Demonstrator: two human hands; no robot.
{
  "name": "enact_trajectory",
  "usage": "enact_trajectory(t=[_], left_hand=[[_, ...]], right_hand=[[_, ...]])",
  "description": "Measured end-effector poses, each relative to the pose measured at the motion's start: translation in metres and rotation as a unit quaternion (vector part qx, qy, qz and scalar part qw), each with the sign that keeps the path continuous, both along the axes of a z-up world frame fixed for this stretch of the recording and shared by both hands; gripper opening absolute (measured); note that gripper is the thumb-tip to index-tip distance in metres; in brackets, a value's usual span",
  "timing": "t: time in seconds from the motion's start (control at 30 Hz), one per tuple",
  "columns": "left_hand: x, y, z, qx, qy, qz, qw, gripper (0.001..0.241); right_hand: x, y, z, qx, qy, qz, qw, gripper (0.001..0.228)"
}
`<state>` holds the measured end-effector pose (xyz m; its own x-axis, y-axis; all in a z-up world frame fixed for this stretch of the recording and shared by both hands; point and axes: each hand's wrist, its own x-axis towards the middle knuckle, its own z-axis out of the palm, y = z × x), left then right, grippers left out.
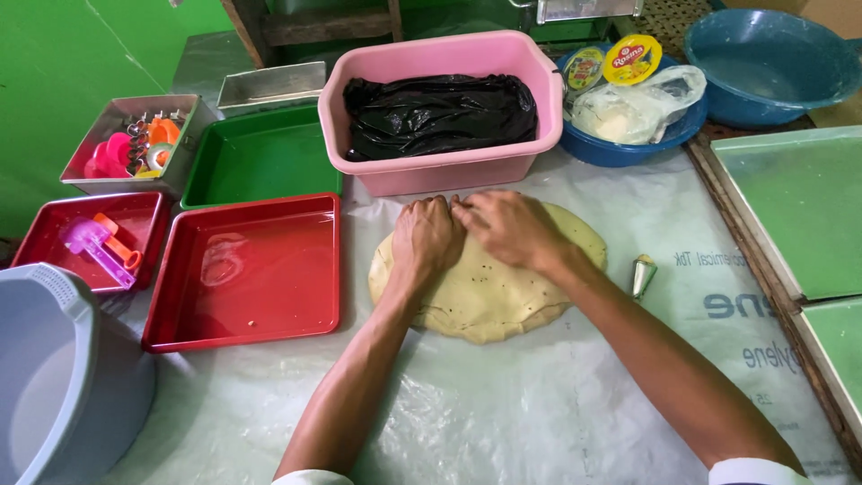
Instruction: Manually kneading a large piece of dough on a preparation table.
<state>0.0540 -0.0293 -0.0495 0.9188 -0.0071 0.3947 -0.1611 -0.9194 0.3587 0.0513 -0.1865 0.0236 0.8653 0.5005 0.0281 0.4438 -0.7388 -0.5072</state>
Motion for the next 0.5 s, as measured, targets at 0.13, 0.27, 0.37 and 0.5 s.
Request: enact_trajectory(t=[0.13, 0.27, 0.37, 0.5], left_hand=[[-0.003, 0.001, 0.015, -0.022, 0.095, 0.032, 0.995, 0.055], [-0.010, 0.002, 0.025, -0.048, 0.108, 0.038, 0.992, 0.054], [-0.019, 0.002, 0.036, -0.066, 0.088, 0.022, 0.994, 0.052], [-0.023, -0.001, 0.037, -0.069, 0.055, 0.020, 0.996, 0.052]], right_hand=[[0.008, 0.002, -0.025, -0.018, -0.133, 0.024, 0.991, 0.059], [0.010, 0.003, -0.023, -0.015, -0.096, 0.003, 0.995, 0.072], [0.006, 0.004, -0.009, -0.010, -0.074, -0.004, 0.997, 0.073], [0.000, 0.006, 0.006, -0.004, -0.053, -0.026, 0.998, 0.074]])
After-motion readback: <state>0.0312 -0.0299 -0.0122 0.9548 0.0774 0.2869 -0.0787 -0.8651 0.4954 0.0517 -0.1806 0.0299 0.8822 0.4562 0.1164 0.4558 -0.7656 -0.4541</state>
